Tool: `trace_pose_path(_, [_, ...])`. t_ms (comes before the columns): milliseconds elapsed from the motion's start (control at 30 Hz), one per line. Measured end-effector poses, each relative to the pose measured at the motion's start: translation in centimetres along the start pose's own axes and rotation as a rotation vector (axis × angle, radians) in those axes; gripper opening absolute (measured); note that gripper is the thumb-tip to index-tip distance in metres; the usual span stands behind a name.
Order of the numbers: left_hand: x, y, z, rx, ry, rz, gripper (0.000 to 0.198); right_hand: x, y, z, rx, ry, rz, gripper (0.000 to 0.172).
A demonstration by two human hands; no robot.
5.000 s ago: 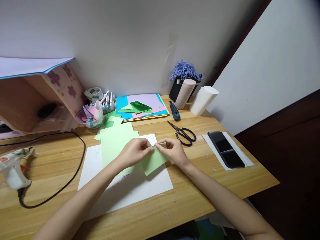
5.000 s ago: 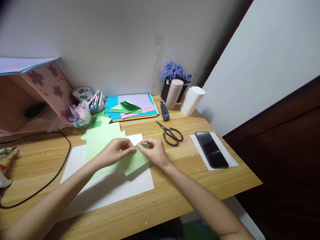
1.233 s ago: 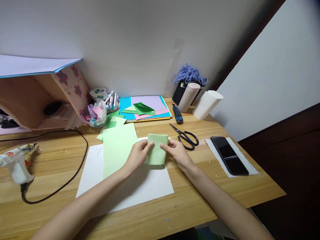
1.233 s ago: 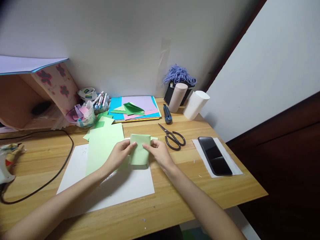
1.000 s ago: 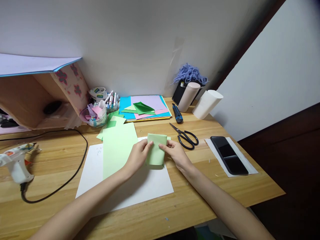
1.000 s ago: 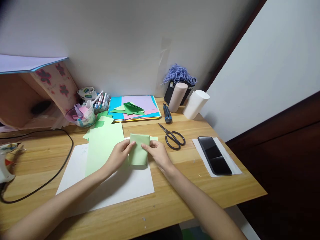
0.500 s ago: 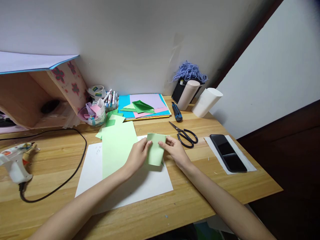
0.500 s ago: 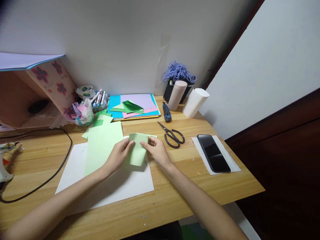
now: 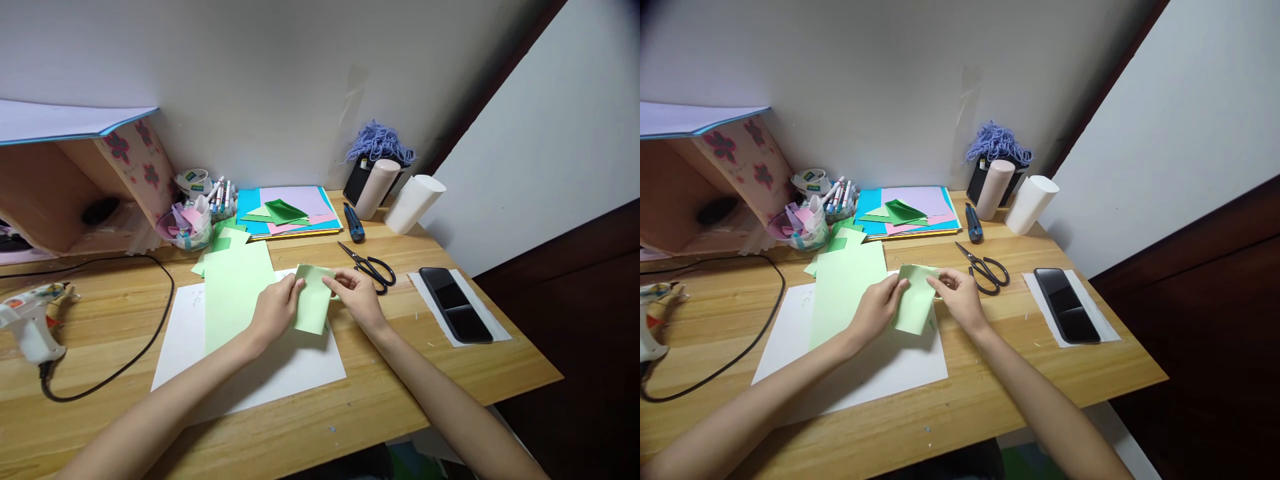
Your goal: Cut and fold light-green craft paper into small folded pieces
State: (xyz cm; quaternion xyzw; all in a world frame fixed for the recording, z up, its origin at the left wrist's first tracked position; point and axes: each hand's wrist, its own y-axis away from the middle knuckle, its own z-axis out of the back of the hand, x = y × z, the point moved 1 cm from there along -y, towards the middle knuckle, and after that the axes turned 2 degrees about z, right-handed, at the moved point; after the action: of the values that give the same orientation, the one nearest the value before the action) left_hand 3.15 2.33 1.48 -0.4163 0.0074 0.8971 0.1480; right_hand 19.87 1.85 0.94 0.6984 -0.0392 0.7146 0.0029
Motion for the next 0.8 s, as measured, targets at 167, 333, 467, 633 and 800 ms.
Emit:
trace_pose_path(167, [-0.2, 0.1, -0.2, 0.025, 0.021, 0.01, 0.031, 0.0, -0.2, 0.3, -0.009, -0.015, -0.043, 0.034])
trace_pose_path(333, [-0.1, -0.2, -0.1, -0.016, 0.126, 0.071, 0.034, -0.4, -0.2, 0.0, 0.16, -0.111, -0.127, 0.04])
trace_pose_path(467, [0.2, -0.4, 0.1, -0.05, 0.244, 0.15, 0.035, -0.7, -0.1, -0.5, 0.34, -0.113, -0.179, 0.037])
trace_pose_path(633, [0.7, -1.0, 0.6, 0.047, 0.383, 0.217, 0.034, -0.9, -0.1, -0.4, 0.298, -0.078, -0.207, 0.033])
trace_pose_path(800, [0.1, -1.5, 1.9, -0.091, 0.079, -0.061, 0.04, -1.0, 0.7, -1.0, 0.459, 0.036, -0.281, 0.031])
